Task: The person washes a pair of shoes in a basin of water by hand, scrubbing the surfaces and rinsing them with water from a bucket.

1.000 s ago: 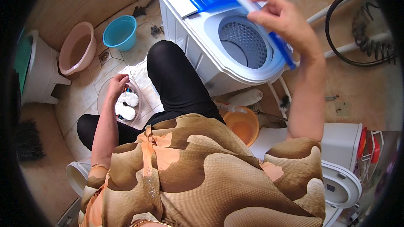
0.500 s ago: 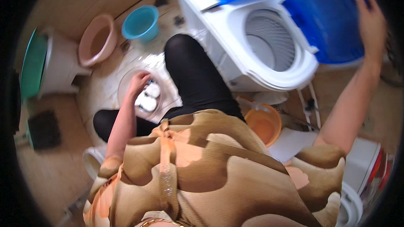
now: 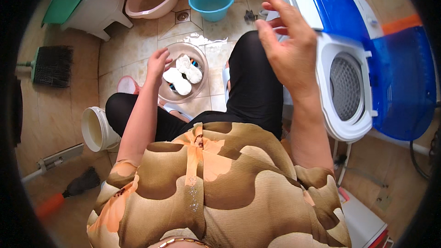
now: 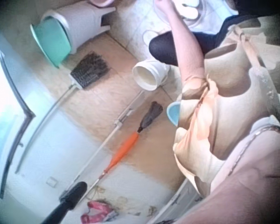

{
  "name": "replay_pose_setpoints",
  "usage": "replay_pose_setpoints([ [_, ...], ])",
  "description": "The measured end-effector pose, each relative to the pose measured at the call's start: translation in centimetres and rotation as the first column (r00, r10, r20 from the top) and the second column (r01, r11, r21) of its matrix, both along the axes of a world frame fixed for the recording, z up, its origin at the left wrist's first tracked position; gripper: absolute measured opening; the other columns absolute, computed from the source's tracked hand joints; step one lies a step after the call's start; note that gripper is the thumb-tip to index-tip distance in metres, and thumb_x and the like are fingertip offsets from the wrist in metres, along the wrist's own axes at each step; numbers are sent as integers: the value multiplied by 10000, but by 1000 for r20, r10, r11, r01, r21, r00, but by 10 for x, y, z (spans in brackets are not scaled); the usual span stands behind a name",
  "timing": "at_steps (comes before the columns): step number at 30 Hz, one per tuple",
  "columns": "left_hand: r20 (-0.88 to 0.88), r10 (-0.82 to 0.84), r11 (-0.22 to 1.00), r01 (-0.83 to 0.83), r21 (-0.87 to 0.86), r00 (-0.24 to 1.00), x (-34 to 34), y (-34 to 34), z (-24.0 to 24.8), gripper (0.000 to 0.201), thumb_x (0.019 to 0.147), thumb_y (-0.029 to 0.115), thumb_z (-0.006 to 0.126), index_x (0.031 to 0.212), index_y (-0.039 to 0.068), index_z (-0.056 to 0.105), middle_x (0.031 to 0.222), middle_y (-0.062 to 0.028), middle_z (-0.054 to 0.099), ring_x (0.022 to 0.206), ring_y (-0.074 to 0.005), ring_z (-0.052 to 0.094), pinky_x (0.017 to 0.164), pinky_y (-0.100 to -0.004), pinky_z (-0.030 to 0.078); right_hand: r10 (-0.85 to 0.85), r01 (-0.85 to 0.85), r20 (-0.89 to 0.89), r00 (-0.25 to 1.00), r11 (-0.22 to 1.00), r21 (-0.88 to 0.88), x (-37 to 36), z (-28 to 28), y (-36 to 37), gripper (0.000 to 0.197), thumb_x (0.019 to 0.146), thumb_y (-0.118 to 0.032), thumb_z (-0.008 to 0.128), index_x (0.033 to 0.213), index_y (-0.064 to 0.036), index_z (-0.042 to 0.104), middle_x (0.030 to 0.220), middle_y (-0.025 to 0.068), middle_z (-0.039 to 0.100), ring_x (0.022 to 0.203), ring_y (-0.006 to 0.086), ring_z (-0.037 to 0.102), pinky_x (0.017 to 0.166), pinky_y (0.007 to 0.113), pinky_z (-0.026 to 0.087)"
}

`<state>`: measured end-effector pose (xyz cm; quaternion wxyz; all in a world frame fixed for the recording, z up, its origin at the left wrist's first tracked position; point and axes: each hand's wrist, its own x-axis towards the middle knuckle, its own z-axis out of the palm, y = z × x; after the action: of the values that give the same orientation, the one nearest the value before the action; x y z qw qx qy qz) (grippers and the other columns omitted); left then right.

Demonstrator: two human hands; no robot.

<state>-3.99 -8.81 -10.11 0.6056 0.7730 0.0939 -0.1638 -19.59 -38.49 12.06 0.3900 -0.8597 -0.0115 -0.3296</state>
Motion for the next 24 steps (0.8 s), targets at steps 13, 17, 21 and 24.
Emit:
replay_pose_setpoints([
  [13, 11, 115, 965, -109, -238, 993, 6, 56, 89, 375, 926, 310, 586, 1207, 63, 580, 1084, -62, 655, 882, -125, 623, 773, -267, 490, -73, 144, -519, 852, 985, 99, 268, -118, -43, 342, 846, -344, 593, 1065, -100, 691, 984, 77, 705, 919, 224, 658, 797, 344, 500],
  [17, -112, 111, 977, -128, -168, 988, 56, 41, 47, 354, 928, 316, 572, 1189, 76, 580, 1083, -58, 653, 870, -135, 622, 743, -270, 491, -175, 39, -640, 748, 975, -220, 326, -177, -60, 302, 839, -358, 592, 1043, -167, 706, 1006, 72, 698, 965, 268, 645, 835, 382, 493],
  [21, -199, 181, 966, -212, -147, 963, 95, 20, -21, 341, 933, 307, 562, 1192, 85, 582, 1060, -53, 658, 857, -130, 619, 722, -263, 486, -279, 53, -674, 684, 941, -335, 360, -233, -80, 267, 832, -333, 600, 1023, -185, 711, 1012, 75, 694, 974, 271, 641, 835, 384, 492],
  [24, -266, 191, 953, -243, -178, 945, 120, 0, -60, 365, 950, 330, 529, 1206, 74, 576, 1083, -60, 648, 862, -126, 616, 717, -266, 486, -318, 133, -707, 632, 943, -306, 383, -277, -100, 237, 835, -308, 595, 1002, -190, 715, 1008, 74, 693, 964, 273, 640, 832, 386, 491],
])
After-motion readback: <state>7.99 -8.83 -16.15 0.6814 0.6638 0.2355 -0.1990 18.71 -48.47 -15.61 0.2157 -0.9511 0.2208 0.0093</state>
